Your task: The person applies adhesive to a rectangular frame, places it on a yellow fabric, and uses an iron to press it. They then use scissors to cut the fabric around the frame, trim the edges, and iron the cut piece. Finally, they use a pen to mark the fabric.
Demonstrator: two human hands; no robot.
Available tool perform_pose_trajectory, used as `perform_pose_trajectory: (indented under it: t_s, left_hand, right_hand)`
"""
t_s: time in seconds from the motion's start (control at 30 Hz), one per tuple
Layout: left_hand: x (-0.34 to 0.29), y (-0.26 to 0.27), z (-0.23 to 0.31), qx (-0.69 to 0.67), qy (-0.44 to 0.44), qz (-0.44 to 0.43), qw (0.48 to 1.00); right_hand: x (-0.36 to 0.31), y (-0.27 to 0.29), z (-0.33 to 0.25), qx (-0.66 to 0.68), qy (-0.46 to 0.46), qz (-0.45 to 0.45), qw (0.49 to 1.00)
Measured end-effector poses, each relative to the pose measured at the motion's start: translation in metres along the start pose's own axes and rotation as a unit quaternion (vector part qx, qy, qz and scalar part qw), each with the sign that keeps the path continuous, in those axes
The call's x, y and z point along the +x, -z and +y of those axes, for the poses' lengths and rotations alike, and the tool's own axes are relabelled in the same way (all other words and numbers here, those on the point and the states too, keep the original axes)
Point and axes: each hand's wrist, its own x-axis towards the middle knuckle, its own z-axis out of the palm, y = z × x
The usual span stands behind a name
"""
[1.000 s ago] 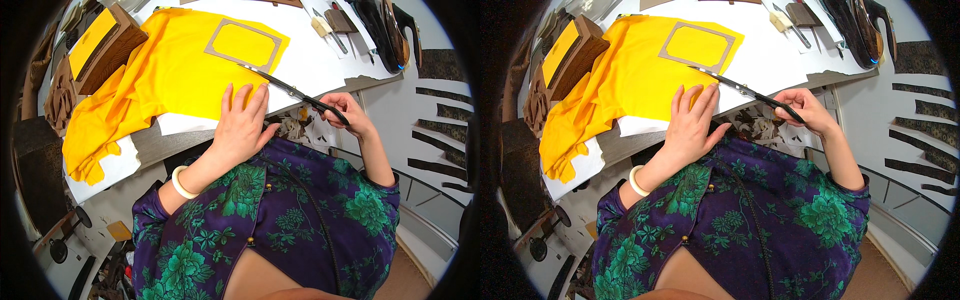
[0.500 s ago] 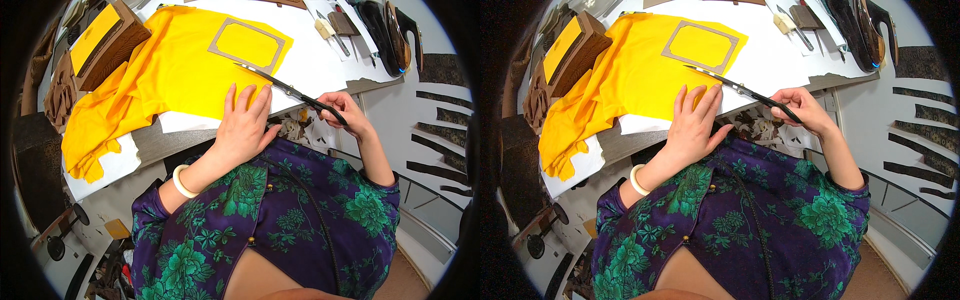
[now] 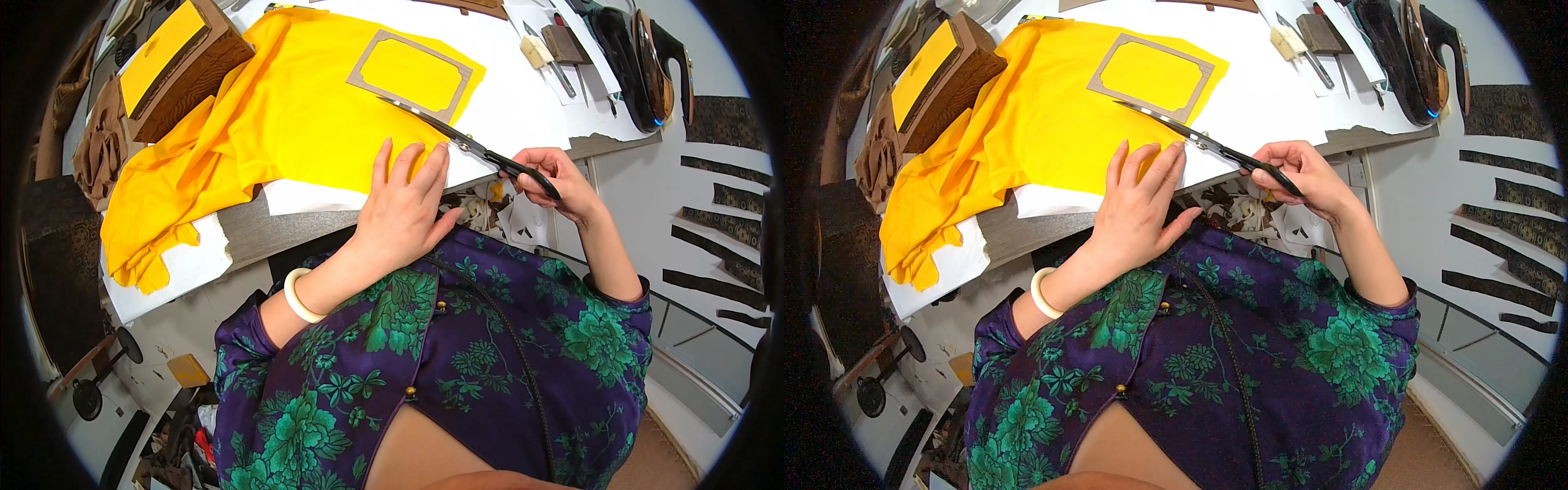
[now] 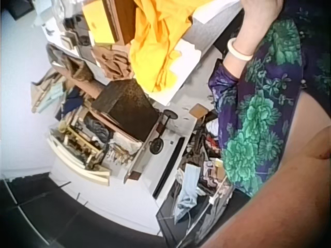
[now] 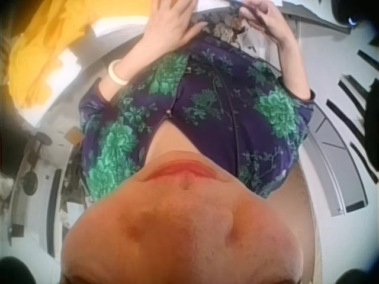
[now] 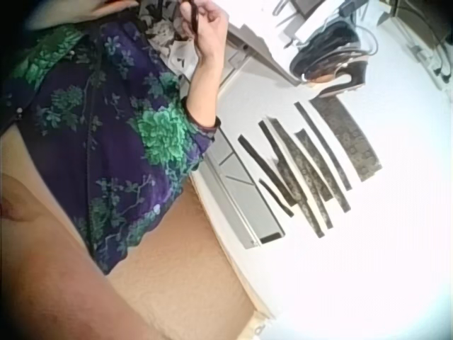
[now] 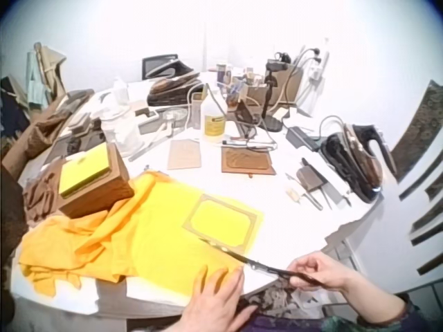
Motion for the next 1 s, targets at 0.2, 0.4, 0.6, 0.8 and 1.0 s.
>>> perform_pose_trajectory:
  t_s: [0.2,0.4,0.6,0.8,1.0]
  left_hand:
    - [0.0,-0.001,0.001,-0.003,-0.001,0.0,1.0]
    - [-0.001,0.0,0.002,-0.003,-0.005,0.001,1.0]
    - [-0.001,0.002,0.003,-0.01,-0.005,0.003,1.0]
    - [-0.001,0.001,0.003,-0.005,-0.011,0.006,1.0]
    - [-0.002,0.001,0.003,-0.001,-0.018,0.016,1.0]
  right_hand:
    - [0.001,0.0,-0.001,-0.015,0.008,-0.004,1.0]
    - [0.008,-0.008,-0.009,-0.053,-0.003,0.024,0.998]
    - [0.018,-0.016,-0.013,-0.026,0.004,0.02,0.999]
    - [0.02,-0.014,-0.01,-0.028,0.003,0.014,0.999]
    - [0.023,-0.02,-0.017,-0.065,-0.002,0.03,0.997]
